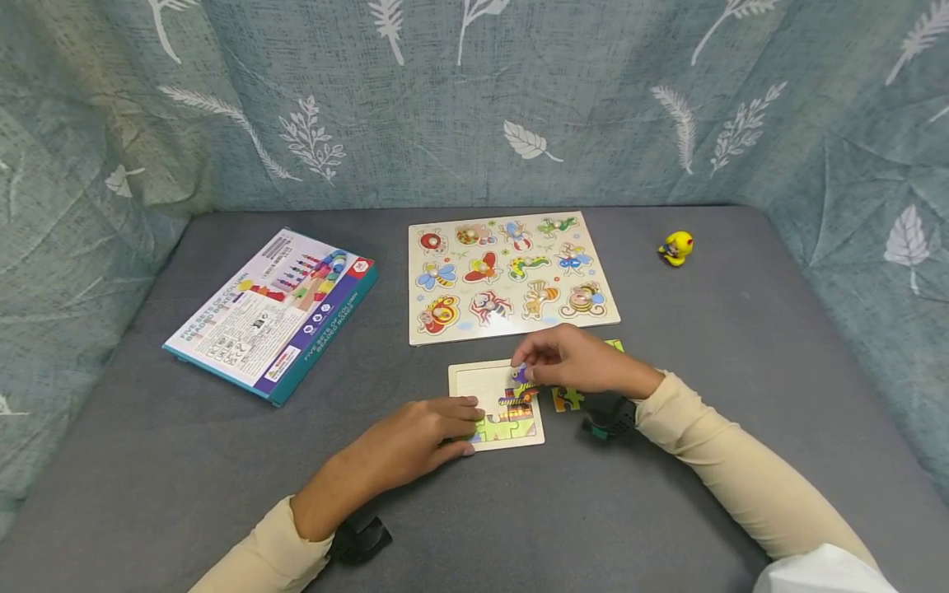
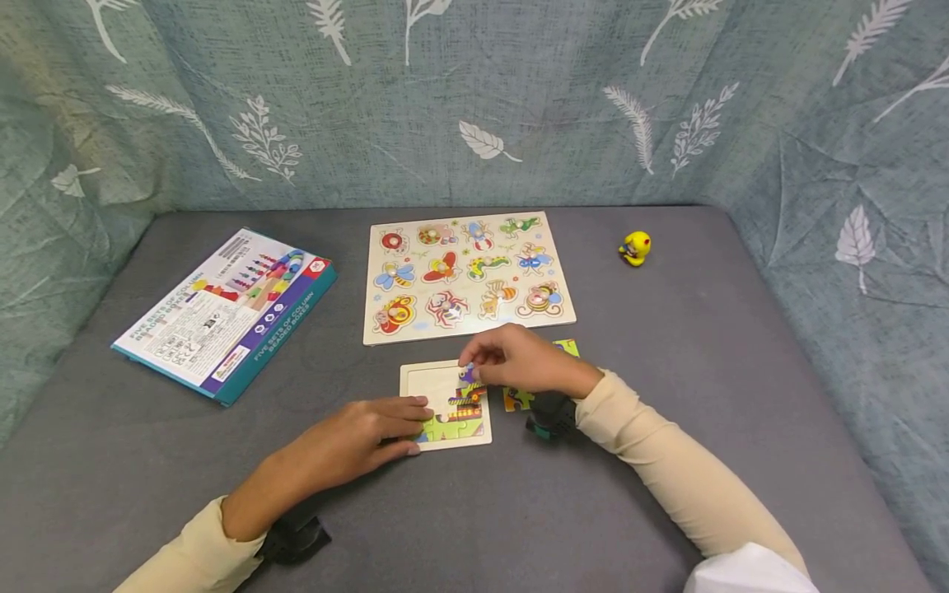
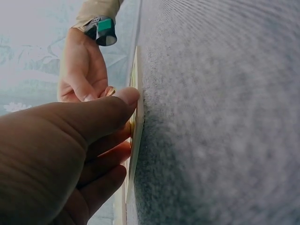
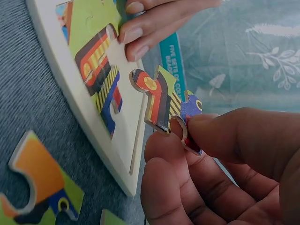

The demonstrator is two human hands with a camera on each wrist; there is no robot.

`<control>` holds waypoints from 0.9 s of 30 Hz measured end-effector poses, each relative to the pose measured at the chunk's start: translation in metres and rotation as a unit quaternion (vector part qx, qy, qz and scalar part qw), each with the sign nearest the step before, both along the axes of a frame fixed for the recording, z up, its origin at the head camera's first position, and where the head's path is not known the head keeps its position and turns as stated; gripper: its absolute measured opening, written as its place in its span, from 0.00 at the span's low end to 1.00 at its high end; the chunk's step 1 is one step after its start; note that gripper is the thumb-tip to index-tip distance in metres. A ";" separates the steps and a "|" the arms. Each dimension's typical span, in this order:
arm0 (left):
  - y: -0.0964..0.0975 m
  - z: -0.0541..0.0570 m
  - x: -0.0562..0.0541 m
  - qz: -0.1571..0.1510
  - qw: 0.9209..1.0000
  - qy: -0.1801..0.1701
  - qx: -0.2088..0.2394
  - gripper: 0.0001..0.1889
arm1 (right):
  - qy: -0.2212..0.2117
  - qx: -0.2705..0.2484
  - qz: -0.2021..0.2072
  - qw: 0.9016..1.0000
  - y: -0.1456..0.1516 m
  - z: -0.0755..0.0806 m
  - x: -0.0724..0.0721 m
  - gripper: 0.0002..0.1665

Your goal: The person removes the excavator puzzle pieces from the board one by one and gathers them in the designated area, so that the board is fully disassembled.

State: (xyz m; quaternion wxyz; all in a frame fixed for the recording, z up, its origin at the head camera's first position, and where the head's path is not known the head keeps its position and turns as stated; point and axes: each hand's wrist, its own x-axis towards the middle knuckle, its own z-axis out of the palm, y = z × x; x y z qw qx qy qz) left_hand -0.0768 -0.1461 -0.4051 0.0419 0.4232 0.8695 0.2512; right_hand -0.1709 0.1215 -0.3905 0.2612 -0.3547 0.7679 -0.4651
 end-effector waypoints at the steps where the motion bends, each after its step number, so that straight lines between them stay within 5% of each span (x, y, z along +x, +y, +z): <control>1: 0.000 0.000 0.000 -0.001 1.000 0.000 0.001 0.15 | -0.002 -0.001 -0.001 1.000 0.001 0.000 0.000 0.08; 27: 0.002 0.000 0.001 -0.017 0.999 -0.042 -0.029 0.19 | 0.003 -0.010 -0.050 0.999 0.025 0.005 -0.005 0.10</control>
